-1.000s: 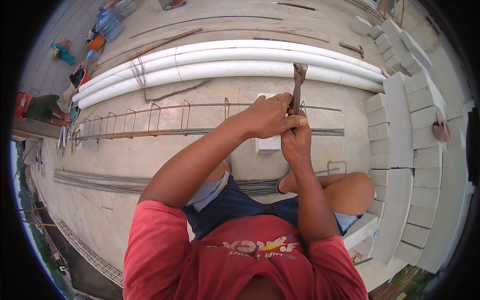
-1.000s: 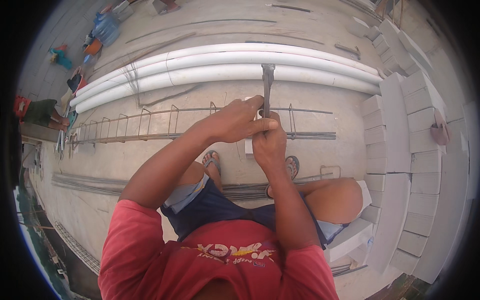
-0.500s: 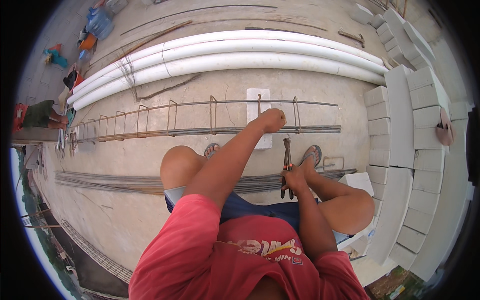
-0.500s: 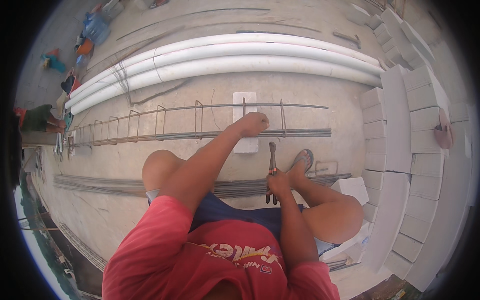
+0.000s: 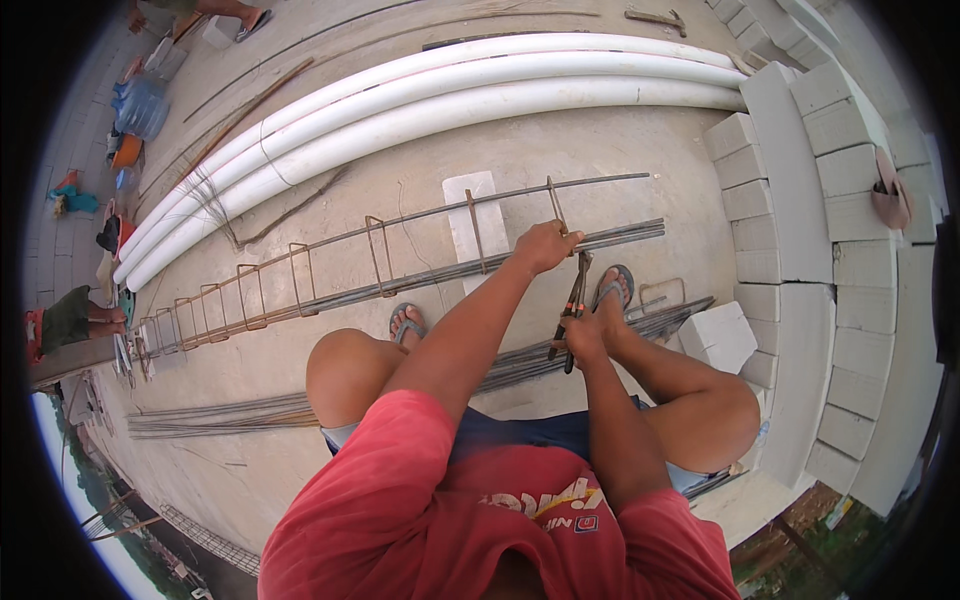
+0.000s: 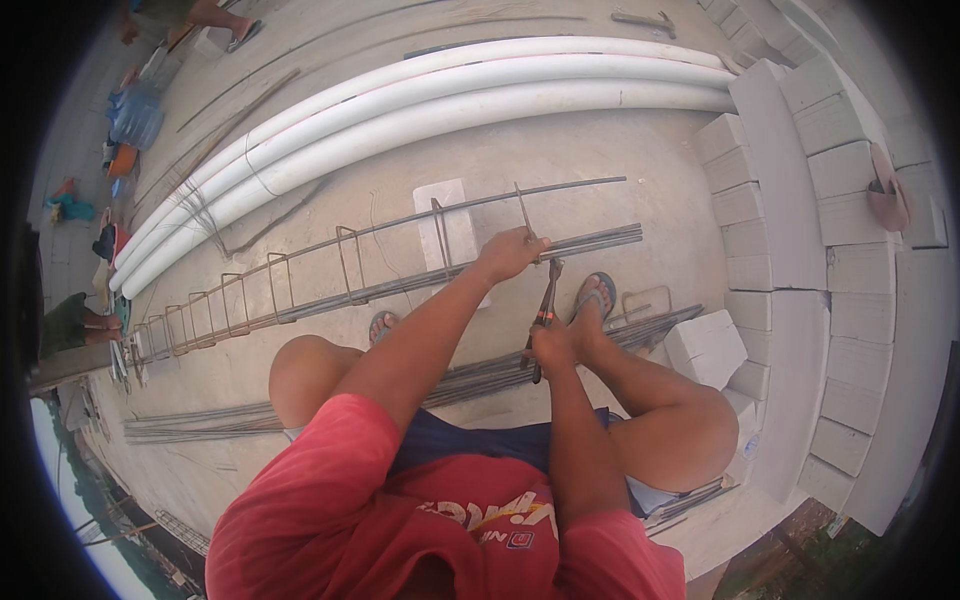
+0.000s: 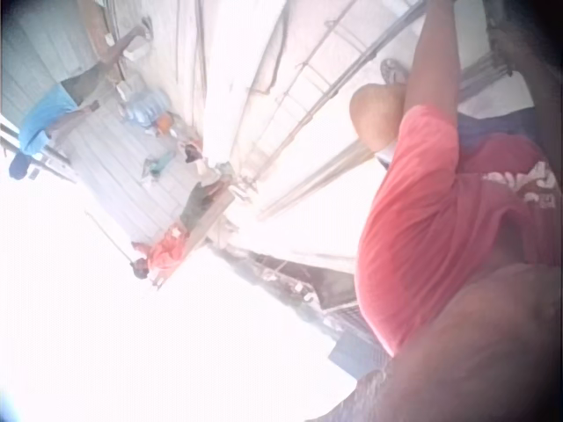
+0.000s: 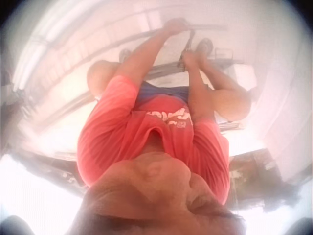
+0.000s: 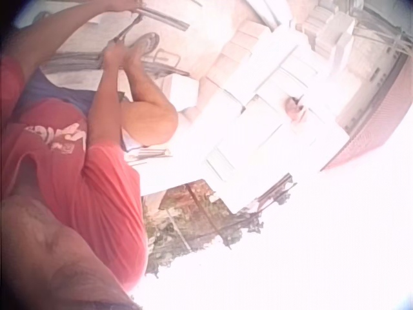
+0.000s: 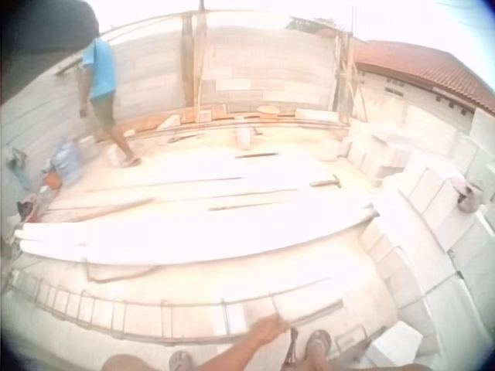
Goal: The person sits on a rooftop and assembles a rebar cage by tying steel bars together with wire using pliers. The person repeatedly wraps wire around intersections and twists it to secure the structure.
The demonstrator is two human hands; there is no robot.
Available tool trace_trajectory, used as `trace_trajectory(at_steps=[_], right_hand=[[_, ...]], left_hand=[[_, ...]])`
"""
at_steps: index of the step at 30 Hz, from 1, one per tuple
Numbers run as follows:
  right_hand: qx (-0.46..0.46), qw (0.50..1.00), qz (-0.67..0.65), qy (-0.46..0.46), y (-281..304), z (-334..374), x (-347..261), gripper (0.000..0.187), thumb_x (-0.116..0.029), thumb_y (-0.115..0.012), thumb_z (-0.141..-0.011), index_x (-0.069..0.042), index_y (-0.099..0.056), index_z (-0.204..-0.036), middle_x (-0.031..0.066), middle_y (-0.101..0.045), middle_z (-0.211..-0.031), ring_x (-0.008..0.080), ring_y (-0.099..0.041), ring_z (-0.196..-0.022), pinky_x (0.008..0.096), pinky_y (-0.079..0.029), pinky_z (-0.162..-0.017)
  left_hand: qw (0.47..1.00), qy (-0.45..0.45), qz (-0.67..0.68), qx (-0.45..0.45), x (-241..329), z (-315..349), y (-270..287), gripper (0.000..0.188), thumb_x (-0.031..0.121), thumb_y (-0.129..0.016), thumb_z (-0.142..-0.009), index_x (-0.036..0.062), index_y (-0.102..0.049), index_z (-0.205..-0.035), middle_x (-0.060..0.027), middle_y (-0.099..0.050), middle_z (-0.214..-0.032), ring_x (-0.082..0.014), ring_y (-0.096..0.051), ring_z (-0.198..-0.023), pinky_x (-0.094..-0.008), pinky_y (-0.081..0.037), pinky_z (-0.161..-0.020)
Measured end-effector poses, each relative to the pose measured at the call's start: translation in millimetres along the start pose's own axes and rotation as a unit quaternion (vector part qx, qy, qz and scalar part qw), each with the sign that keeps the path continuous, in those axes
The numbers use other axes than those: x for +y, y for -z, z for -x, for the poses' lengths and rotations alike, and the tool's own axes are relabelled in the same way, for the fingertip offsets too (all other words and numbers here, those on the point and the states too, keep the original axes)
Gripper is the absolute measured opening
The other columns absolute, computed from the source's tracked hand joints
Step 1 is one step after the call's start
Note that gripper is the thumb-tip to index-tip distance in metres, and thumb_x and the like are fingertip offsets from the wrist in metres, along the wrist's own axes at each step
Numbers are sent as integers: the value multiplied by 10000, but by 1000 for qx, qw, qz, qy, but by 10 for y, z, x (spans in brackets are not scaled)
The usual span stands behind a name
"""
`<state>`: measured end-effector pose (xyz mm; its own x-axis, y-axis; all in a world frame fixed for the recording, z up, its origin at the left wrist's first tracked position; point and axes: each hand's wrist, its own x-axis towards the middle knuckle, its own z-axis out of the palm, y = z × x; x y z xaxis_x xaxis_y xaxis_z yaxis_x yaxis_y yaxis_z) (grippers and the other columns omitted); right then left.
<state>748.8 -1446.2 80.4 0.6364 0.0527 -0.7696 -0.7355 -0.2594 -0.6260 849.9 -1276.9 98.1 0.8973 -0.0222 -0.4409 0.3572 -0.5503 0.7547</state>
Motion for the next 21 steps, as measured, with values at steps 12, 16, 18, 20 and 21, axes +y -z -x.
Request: trace_trajectory(at_steps=[12,16,18,20,21], right_hand=[[-4,992,89,86,17,-282,641,658,-15,-479,-774,-12,-334,-1416,280,-539,-1096,366,-597,-948,406,-467,-858],[18,985,131,114,13,-346,620,716,-17,-482,-776,-26,-281,-1463,302,-526,-1143,420,-524,-1102,432,-395,-967],[28,979,162,118,-4,-273,500,727,-12,-480,-777,-24,-266,-1472,304,-518,-1149,425,-506,-1126,438,-385,-977],[49,968,198,148,-58,-185,383,730,-5,-477,-776,-17,-259,-1474,303,-509,-1149,425,-509,-1114,440,-390,-972],[58,964,204,162,-65,-188,392,726,0,-478,-780,-12,-257,-1472,303,-504,-1144,426,-507,-1108,441,-390,-969]], left_hand=[[992,-89,84,34,-267,-151,-112,301,218,-495,-849,-52,-629,-848,-256,-652,-845,-385,-634,-839,-420,-490,-768],[993,-88,74,23,-293,-179,-120,285,210,-495,-849,-46,-618,-866,-242,-652,-827,-371,-627,-804,-412,-485,-744],[993,-91,67,18,-312,-188,-104,283,211,-495,-850,-41,-619,-881,-236,-653,-823,-359,-628,-797,-413,-484,-738],[993,-80,86,15,-321,-179,-98,283,215,-496,-853,-38,-620,-883,-226,-656,-823,-347,-632,-799,-412,-485,-738],[992,-76,96,12,-302,-168,-105,283,217,-496,-854,-36,-620,-883,-221,-658,-823,-341,-634,-800,-412,-486,-738]])
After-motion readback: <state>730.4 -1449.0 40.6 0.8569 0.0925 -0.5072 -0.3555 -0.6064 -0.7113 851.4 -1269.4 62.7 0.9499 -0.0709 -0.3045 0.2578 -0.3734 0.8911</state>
